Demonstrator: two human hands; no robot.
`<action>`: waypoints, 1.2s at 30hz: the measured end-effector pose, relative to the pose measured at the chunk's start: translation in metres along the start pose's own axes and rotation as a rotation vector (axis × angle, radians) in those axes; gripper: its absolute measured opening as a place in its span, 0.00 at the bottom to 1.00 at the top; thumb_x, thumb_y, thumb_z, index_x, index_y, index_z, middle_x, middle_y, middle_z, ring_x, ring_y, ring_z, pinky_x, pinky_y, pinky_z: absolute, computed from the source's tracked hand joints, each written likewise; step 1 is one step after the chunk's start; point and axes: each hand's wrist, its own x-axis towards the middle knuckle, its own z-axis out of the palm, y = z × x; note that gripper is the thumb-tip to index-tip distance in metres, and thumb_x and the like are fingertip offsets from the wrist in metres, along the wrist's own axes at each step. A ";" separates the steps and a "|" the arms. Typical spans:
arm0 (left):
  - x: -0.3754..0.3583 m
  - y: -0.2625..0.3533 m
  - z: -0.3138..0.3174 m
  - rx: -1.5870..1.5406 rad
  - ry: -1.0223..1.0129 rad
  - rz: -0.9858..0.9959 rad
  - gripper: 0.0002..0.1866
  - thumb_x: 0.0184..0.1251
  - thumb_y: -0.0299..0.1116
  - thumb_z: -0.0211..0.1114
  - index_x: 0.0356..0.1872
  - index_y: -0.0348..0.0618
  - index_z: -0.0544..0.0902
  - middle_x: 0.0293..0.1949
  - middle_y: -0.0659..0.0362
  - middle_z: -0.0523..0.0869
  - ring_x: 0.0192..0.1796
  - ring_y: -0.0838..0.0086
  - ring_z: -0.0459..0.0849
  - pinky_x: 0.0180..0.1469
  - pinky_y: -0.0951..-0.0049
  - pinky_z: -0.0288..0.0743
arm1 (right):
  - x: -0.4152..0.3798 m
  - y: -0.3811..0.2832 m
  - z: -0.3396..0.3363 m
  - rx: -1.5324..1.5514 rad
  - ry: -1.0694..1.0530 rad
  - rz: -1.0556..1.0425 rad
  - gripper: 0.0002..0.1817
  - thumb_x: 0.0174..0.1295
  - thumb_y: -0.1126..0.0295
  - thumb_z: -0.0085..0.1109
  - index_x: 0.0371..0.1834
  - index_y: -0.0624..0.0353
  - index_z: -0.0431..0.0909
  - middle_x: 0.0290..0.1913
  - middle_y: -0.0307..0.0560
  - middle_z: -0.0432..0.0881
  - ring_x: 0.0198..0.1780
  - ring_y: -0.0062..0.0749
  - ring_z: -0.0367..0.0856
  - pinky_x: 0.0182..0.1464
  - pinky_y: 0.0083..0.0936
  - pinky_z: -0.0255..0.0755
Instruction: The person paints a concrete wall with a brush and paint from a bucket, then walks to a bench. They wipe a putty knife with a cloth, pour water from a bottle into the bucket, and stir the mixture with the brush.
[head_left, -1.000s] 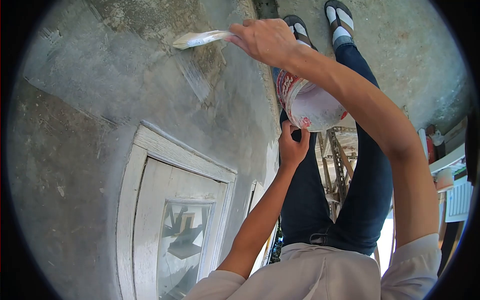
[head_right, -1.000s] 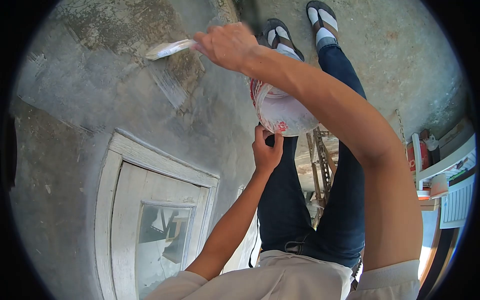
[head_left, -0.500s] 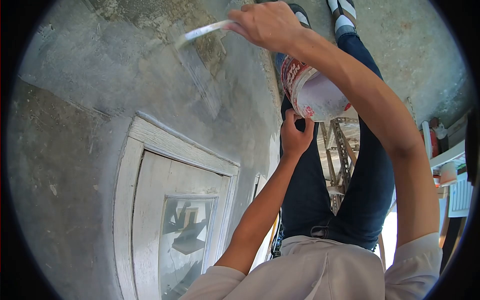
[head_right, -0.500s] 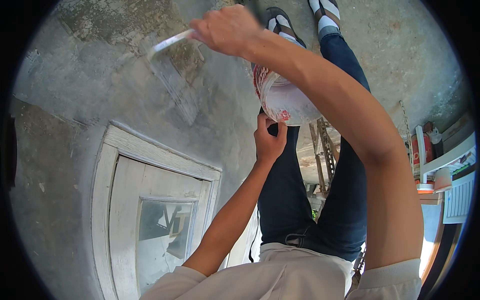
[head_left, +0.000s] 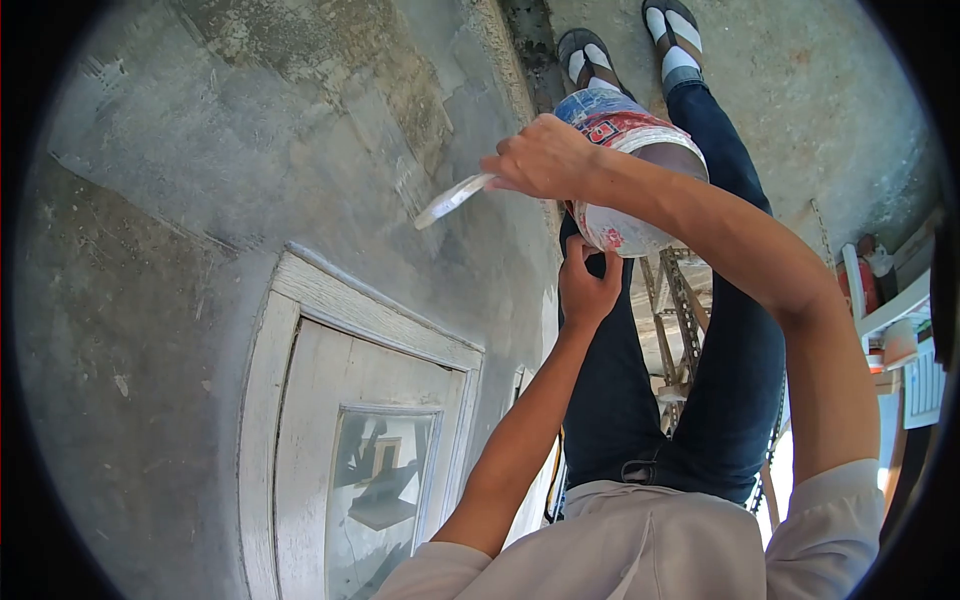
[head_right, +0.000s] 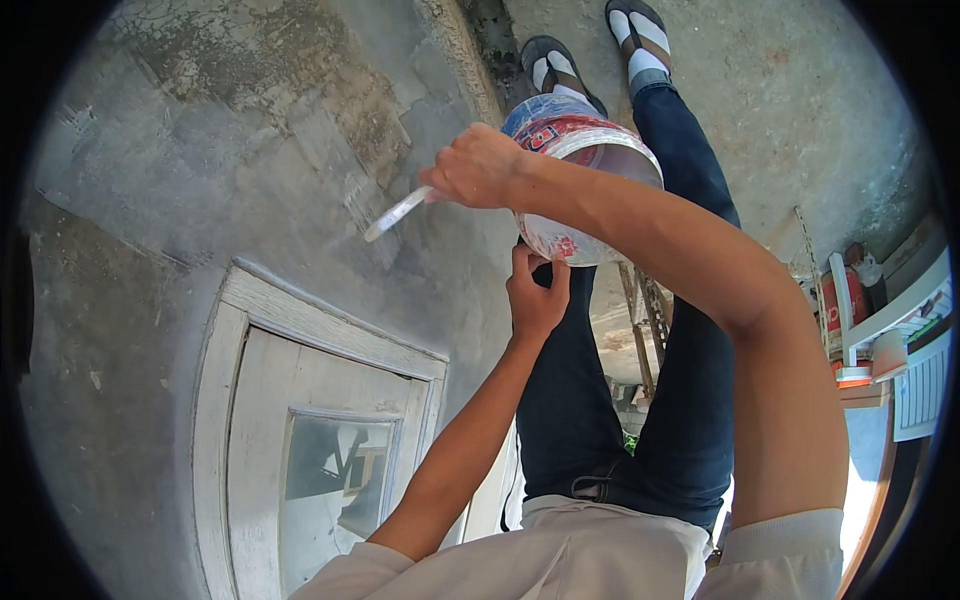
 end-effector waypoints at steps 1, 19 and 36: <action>-0.001 -0.001 0.000 -0.001 -0.001 -0.001 0.14 0.67 0.30 0.66 0.44 0.36 0.72 0.37 0.47 0.88 0.44 0.60 0.89 0.51 0.67 0.79 | 0.010 0.007 -0.006 -0.024 0.115 0.025 0.17 0.71 0.50 0.51 0.45 0.49 0.80 0.28 0.44 0.83 0.30 0.46 0.85 0.31 0.40 0.76; 0.003 0.003 0.004 -0.056 0.027 0.037 0.12 0.65 0.29 0.67 0.42 0.38 0.73 0.35 0.49 0.88 0.42 0.59 0.89 0.46 0.65 0.80 | -0.008 -0.018 0.018 0.025 -0.025 -0.043 0.15 0.68 0.51 0.56 0.42 0.48 0.80 0.24 0.42 0.82 0.28 0.45 0.85 0.27 0.37 0.75; 0.001 0.006 0.002 0.027 0.046 0.028 0.12 0.66 0.30 0.67 0.42 0.36 0.74 0.35 0.48 0.88 0.42 0.61 0.90 0.47 0.67 0.80 | 0.012 0.029 -0.037 -0.136 0.180 -0.106 0.25 0.73 0.42 0.44 0.37 0.50 0.79 0.23 0.41 0.80 0.24 0.45 0.82 0.25 0.36 0.73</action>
